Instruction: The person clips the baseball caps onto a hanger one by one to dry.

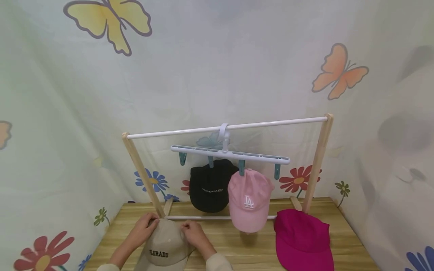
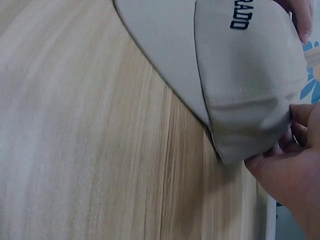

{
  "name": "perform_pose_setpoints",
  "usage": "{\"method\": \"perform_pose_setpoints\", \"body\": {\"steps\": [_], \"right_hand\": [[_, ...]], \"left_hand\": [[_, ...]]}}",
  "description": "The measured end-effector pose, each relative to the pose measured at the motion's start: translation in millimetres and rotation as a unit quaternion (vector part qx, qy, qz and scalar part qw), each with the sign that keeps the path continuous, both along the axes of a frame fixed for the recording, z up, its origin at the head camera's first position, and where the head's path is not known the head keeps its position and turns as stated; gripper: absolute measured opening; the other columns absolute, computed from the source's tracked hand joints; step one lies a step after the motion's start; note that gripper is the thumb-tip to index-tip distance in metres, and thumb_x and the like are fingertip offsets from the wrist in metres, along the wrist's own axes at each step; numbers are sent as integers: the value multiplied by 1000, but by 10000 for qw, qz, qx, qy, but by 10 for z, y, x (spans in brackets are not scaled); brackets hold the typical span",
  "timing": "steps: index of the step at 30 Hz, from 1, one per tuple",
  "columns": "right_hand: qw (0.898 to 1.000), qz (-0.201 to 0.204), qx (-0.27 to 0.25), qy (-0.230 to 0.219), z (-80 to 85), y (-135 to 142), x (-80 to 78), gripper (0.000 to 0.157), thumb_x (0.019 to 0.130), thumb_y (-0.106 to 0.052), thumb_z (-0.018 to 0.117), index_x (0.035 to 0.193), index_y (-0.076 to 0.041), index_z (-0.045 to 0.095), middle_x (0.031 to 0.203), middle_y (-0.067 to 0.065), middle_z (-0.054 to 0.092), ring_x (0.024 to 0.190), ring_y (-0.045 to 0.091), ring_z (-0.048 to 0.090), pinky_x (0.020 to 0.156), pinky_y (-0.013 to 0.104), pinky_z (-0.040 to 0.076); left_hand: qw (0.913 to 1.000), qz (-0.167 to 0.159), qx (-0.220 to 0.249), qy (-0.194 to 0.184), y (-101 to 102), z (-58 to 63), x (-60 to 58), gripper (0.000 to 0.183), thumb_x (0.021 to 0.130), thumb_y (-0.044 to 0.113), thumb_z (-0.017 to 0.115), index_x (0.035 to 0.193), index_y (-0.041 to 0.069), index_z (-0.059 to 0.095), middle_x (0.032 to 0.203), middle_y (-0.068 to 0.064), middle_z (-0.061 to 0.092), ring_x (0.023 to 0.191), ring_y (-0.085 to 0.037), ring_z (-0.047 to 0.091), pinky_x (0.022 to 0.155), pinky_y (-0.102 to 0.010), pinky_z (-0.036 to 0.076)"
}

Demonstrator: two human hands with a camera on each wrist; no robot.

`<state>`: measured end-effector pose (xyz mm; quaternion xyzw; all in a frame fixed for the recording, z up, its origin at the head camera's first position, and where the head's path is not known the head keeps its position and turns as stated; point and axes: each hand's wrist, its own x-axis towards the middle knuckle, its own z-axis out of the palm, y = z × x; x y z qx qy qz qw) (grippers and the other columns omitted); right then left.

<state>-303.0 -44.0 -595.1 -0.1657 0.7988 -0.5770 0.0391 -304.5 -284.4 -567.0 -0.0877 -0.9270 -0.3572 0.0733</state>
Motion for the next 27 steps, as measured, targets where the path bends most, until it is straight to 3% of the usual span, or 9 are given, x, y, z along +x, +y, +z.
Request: {"method": "perform_pose_setpoints", "body": {"steps": [5,14,19,27], "right_hand": [[9997,-218,72,-103,49,-23,11,14,99,-14,61,96,-5,71,89,-1,65,81,9,55,73,31,49],[9992,-14,-54,-384,84,-102,11,25,99,-32,64,99,-9,73,98,0,69,89,14,60,77,33,49],[9987,145,-133,-474,82,-94,0,22,98,-28,66,100,-8,74,98,0,69,87,12,59,75,31,50],[9981,230,-160,-546,105,-55,31,20,97,-26,69,97,-7,74,96,0,69,87,12,59,75,32,50]], "left_hand": [[9999,-122,40,-53,-1,21,16,11,102,18,61,106,8,65,105,-4,63,102,-22,60,91,-47,50],[9992,-261,-284,-118,7,11,3,17,103,22,60,106,8,69,108,-5,65,107,-26,60,95,-53,48],[9991,-206,-251,-268,29,33,11,15,102,21,61,104,9,69,106,-4,64,107,-26,58,94,-53,47],[9997,-104,-143,-158,61,0,-3,9,99,17,65,98,10,70,97,0,58,100,-20,53,89,-45,46]]}}
